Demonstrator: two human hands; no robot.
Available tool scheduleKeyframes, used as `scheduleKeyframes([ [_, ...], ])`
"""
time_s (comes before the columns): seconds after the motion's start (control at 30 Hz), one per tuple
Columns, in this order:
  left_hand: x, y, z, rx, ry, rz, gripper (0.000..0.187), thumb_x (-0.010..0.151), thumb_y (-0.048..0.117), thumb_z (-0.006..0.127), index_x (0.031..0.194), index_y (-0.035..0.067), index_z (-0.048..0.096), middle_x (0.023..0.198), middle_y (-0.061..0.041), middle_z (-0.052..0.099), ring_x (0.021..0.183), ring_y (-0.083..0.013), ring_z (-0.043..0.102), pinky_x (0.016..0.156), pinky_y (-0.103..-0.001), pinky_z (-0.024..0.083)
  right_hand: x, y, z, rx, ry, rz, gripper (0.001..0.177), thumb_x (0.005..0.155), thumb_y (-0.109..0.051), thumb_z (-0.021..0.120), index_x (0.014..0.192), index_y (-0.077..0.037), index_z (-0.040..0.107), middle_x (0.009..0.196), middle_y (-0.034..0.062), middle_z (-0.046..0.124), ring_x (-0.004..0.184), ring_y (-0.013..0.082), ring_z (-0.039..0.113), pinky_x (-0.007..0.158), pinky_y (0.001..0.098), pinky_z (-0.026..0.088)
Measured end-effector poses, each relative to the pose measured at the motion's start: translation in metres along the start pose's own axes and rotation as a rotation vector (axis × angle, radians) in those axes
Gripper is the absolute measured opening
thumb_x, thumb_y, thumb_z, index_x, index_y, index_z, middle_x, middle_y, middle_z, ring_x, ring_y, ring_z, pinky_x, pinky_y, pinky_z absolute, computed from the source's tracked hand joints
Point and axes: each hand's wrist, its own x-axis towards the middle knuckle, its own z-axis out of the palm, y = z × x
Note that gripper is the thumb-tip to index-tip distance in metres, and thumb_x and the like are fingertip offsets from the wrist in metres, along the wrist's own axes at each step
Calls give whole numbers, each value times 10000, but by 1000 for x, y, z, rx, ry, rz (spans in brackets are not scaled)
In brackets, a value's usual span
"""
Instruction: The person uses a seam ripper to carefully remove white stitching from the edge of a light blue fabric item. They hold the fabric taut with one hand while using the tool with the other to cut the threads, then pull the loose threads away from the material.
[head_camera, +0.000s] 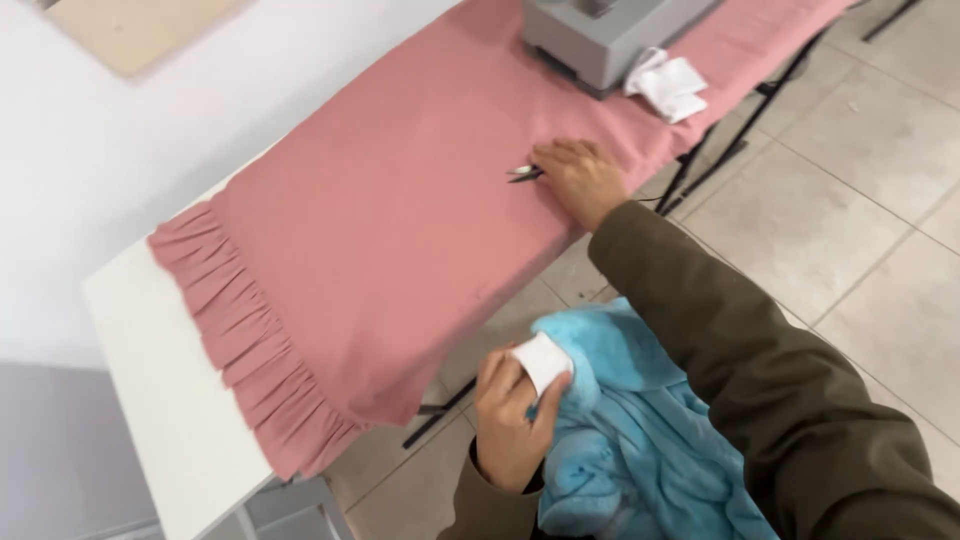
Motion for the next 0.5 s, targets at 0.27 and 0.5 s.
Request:
scheduleKeyframes([
  [0.27, -11, -13, 6, -44, 90, -174, 145, 951, 98, 719, 959, -46, 709, 793, -169, 685, 666, -311, 637, 584, -399, 474, -13, -28, -29, 208, -54, 318, 57, 1098, -59, 561, 1112, -7, 581, 1001, 170, 634, 938, 376, 615, 827, 453, 485],
  [0.5, -22, -21, 22, -20, 60, -165, 167, 1009, 93, 663, 1041, -71, 677, 748, -172, 681, 600, -304, 671, 529, -390, 479, -94, -158, -154, 802, -487, 690, 240, 837, -154, 767, 1024, -50, 659, 905, 68, 708, 845, 164, 692, 719, 319, 560],
])
